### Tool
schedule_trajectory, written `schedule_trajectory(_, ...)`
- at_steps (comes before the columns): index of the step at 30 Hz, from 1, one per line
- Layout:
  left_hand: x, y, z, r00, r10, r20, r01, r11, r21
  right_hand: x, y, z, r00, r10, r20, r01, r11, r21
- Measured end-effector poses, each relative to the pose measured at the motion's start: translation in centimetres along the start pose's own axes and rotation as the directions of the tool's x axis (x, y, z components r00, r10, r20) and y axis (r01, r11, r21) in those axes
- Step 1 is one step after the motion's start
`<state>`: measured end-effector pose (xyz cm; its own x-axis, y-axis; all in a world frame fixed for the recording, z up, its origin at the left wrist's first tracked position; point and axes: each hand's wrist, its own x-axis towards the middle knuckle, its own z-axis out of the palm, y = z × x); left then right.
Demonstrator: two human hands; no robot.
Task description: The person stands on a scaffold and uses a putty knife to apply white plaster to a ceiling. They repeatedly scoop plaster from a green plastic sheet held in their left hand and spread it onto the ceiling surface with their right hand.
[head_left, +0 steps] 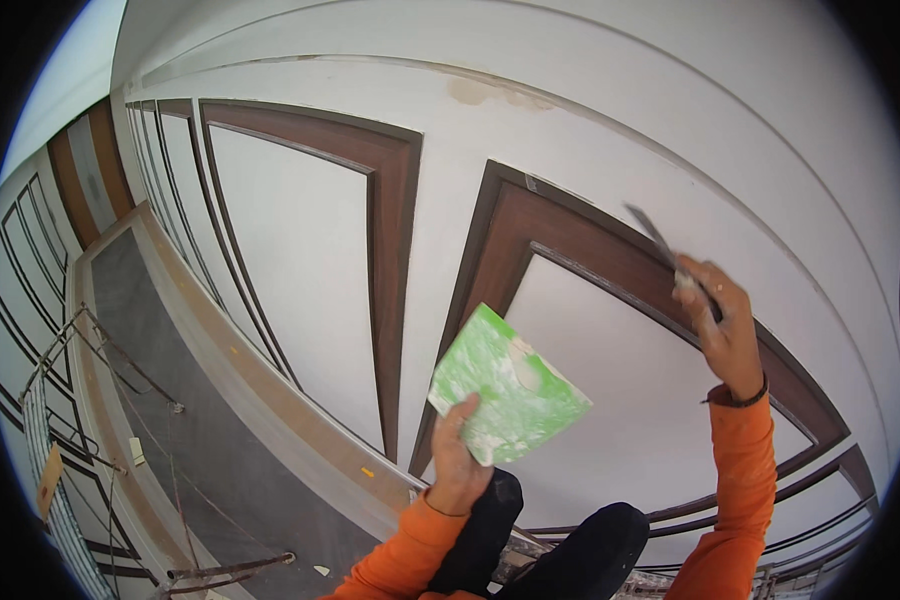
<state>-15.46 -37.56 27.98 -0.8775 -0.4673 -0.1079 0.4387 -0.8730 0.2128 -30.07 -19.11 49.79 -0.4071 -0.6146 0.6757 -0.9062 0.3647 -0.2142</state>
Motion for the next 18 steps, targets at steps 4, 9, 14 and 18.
schedule_trajectory(4, -1.3, -3.9, -2.6, 0.991, -0.132, -0.018, 0.133, 0.989, 0.066, 5.2, -1.5, 0.4, 0.970, -0.225, -0.087, 0.188, 0.932, -0.310)
schedule_trajectory(9, -1.0, -4.9, -3.3, 0.965, -0.262, -0.007, 0.261, 0.960, 0.101, 9.4, -5.3, 1.7, 0.959, -0.276, 0.069, 0.256, 0.729, -0.635)
schedule_trajectory(14, -1.0, -4.8, -3.6, 0.956, -0.293, 0.000, 0.292, 0.953, 0.081, 12.6, -8.7, 6.9, 0.894, -0.394, 0.213, 0.414, 0.548, -0.727)
schedule_trajectory(18, -0.8, -5.5, -4.5, 0.953, -0.302, 0.016, 0.300, 0.950, 0.089, 15.0, -9.9, 11.0, 0.885, -0.407, 0.228, 0.408, 0.437, -0.802)
